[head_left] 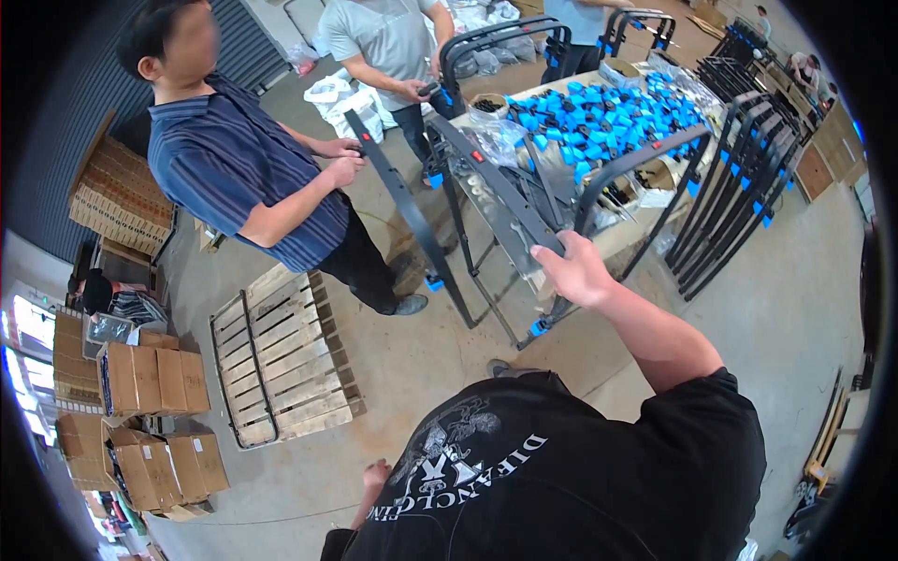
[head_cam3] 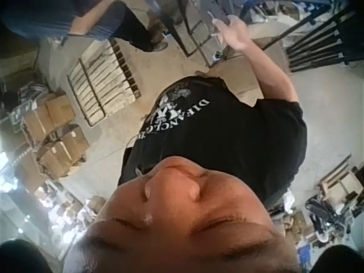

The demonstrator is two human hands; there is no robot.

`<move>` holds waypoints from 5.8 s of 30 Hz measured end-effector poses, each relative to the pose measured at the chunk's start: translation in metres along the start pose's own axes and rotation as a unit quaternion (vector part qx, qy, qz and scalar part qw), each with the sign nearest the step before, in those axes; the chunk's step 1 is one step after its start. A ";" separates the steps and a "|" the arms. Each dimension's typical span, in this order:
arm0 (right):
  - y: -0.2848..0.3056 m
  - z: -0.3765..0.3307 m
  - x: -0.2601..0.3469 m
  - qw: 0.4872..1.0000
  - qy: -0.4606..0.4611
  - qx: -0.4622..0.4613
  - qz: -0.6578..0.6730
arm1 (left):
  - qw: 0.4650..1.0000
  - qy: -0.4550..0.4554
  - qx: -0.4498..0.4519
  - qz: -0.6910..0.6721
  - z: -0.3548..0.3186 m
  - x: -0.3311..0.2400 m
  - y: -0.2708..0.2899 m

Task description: Assembling metal frame components by attaching plastic caps and tightening bolts using a wrench.

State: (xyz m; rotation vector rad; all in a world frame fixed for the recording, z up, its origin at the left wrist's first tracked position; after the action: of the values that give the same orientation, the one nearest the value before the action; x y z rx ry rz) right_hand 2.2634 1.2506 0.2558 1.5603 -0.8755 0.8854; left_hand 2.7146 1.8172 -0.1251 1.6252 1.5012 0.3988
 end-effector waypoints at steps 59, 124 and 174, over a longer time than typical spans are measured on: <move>0.506 0.294 -0.215 0.972 0.208 0.004 -0.106 | 0.776 -0.337 -0.212 -0.490 -0.341 -0.804 -0.164; 0.399 0.121 -0.232 0.957 0.177 0.227 0.040 | 0.767 -0.390 0.159 -0.484 -0.475 -0.859 -0.285; 0.349 0.011 -0.392 0.968 -0.060 0.098 -0.224 | 0.783 -0.117 -0.117 -0.599 -0.235 -0.642 -0.251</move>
State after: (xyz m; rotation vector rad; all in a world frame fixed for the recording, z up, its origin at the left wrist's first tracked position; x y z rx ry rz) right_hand 1.7775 1.2219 0.0581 1.9019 -0.4939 0.5653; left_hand 2.2375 1.2866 0.0202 0.2748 1.8523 -0.3264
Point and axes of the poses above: each hand's wrist, its own z-axis towards the middle knuckle, its own y-axis out of the back of the hand, x = y × z, the point moved 7 cm from there along z, towards the middle knuckle, and after that the axes turned 11 degrees about -x, right-handed, at the moved point
